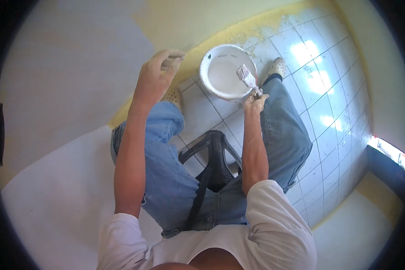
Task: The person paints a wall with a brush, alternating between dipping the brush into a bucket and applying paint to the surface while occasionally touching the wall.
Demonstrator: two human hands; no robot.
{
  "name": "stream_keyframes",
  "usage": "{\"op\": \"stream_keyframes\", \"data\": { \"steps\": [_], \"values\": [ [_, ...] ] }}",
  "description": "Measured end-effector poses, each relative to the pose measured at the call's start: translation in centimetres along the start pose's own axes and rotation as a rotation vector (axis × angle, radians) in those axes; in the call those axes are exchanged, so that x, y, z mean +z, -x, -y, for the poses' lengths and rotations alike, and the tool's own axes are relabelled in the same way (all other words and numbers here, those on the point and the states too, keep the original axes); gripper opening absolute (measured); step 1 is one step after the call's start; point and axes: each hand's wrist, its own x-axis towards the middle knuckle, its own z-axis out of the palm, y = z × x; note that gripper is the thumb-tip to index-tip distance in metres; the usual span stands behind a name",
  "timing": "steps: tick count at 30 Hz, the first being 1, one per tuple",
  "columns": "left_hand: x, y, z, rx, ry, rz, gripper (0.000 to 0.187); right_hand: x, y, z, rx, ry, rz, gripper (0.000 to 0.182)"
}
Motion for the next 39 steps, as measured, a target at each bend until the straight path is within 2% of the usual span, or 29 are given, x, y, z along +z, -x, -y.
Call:
{"op": "stream_keyframes", "data": {
  "steps": [4, 5, 9, 12, 13, 16, 18, 22, 27, 31, 35, 39],
  "values": [
    [-1.8, 1.1, 0.0, 0.041, 0.035, -0.049, 0.023, 3.9, 3.3, -0.5, 0.057, -0.095, 0.046, 0.051],
    [-2.2, 1.5, -0.2, 0.038, 0.034, -0.06, 0.023, 5.0, 4.3, -0.8, 0.057, -0.127, 0.108, 0.041],
    [-4.0, 1.8, -0.1, 0.064, 0.097, -0.113, 0.02, 12.7, 9.2, -2.6, 0.097, -0.139, 0.233, 0.024],
    [-5.4, 2.7, 0.0, 0.074, 0.127, -0.147, 0.02, 18.9, 14.6, -5.2, 0.15, -0.194, 0.356, 0.024],
    [-6.0, 2.9, 0.1, 0.072, 0.129, -0.159, 0.02, 20.3, 16.3, -6.5, 0.168, -0.227, 0.455, 0.024],
    [-7.3, 3.9, -0.5, 0.068, 0.152, -0.195, 0.022, 25.9, 24.9, -9.6, 0.098, -0.179, 0.512, 0.024],
    [-7.9, 4.5, -0.5, 0.07, 0.193, -0.224, 0.022, 27.5, 27.9, -12.1, 0.04, -0.142, 0.621, 0.025],
    [-8.9, 5.0, 1.1, 0.113, 0.181, -0.273, 0.021, 27.3, 29.5, -16.4, 0.17, -0.17, 0.591, 0.023],
    [-9.9, 4.8, 1.6, 0.014, 0.286, -0.294, 0.021, 26.4, 29.1, -18.9, 0.173, -0.143, 0.558, 0.02],
    [-9.5, 3.9, 2.5, 0.044, 0.291, -0.3, 0.021, 25.8, 27.8, -20.0, 0.142, -0.117, 0.568, 0.015],
    [-9.3, 3.9, 2.8, 0.034, 0.275, -0.288, 0.021, 25.2, 26.2, -22.6, -0.041, 0.093, 0.424, 0.011],
    [-9.4, 3.5, 2.4, 0.007, 0.306, -0.266, 0.021, 22.8, 24.4, -24.0, -0.17, 0.326, 0.249, 0.015]
  ]
}}
